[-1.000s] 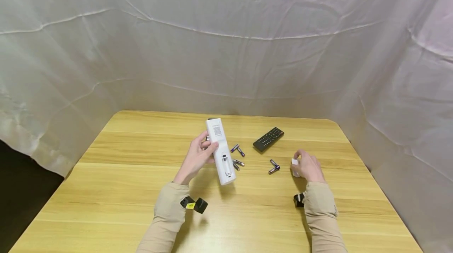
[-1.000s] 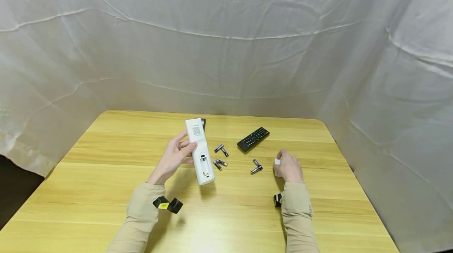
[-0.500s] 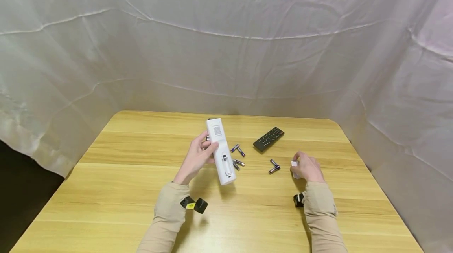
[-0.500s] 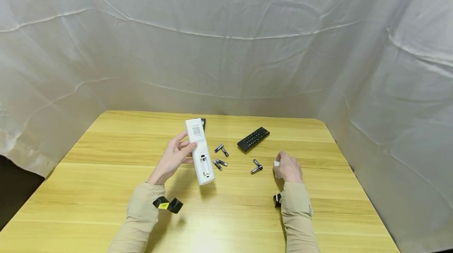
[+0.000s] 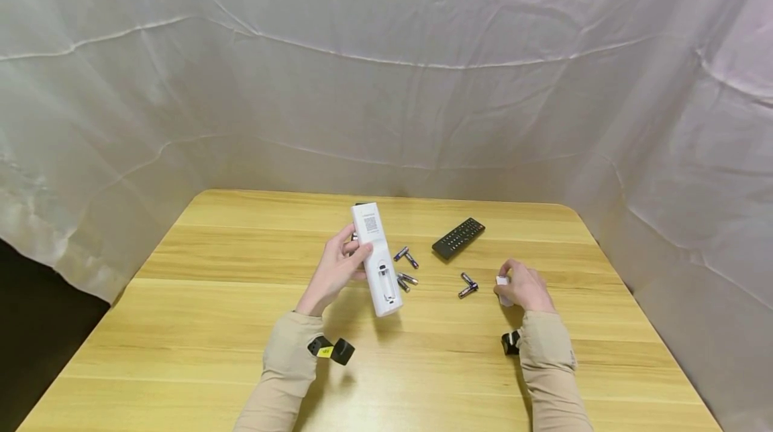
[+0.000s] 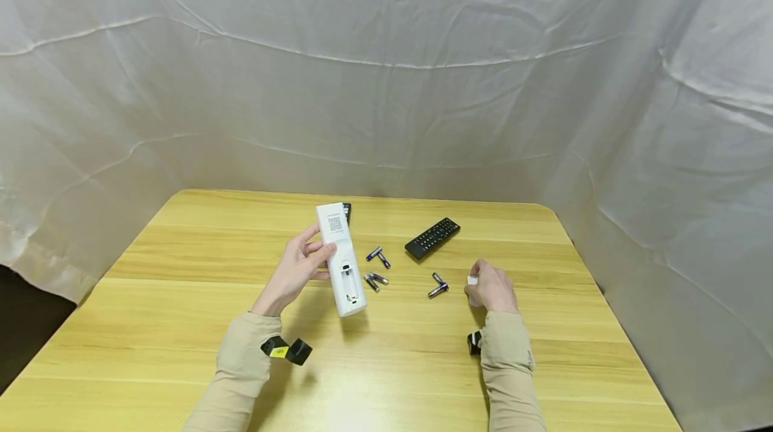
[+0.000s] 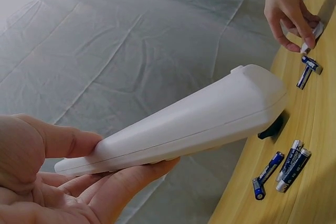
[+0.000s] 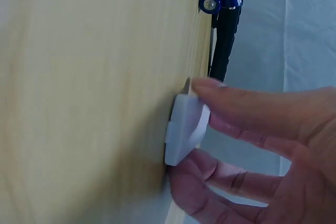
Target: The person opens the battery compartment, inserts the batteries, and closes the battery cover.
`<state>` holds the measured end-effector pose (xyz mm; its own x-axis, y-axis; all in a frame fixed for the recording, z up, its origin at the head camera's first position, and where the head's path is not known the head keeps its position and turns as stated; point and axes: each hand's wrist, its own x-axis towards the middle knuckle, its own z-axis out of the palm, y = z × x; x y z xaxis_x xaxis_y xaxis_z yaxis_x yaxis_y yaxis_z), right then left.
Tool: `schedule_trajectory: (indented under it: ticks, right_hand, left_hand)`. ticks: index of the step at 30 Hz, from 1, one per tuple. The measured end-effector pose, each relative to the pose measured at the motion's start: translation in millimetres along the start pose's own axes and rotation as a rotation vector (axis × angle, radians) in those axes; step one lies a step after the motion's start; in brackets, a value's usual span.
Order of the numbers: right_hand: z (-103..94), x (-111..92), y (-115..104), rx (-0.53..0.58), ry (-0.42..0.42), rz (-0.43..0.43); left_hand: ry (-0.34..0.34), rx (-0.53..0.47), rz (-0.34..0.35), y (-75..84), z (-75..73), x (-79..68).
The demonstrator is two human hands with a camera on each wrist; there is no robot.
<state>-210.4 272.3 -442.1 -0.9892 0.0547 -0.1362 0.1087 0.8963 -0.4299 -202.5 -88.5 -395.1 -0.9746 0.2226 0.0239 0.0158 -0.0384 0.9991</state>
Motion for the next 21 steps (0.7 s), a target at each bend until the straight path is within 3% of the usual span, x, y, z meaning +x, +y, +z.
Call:
schedule_trajectory:
  ticks: [4, 10, 21]
  right_hand:
    - [-0.2, -1.1, -2.3, 0.011, 0.068, -0.040]
    - [2.7, -1.9, -17.8, 0.022, 0.153, -0.171]
    - [19.7, 2.5, -41.9, 0.041, 0.101, -0.250]
  left_hand:
    - [0.001, 0.000, -0.001, -0.4, -0.2, 0.3]
    - [-0.004, 0.001, 0.001, -1.0, -0.8, 0.1]
    - [-0.009, 0.002, 0.004, -1.3, -1.1, 0.2]
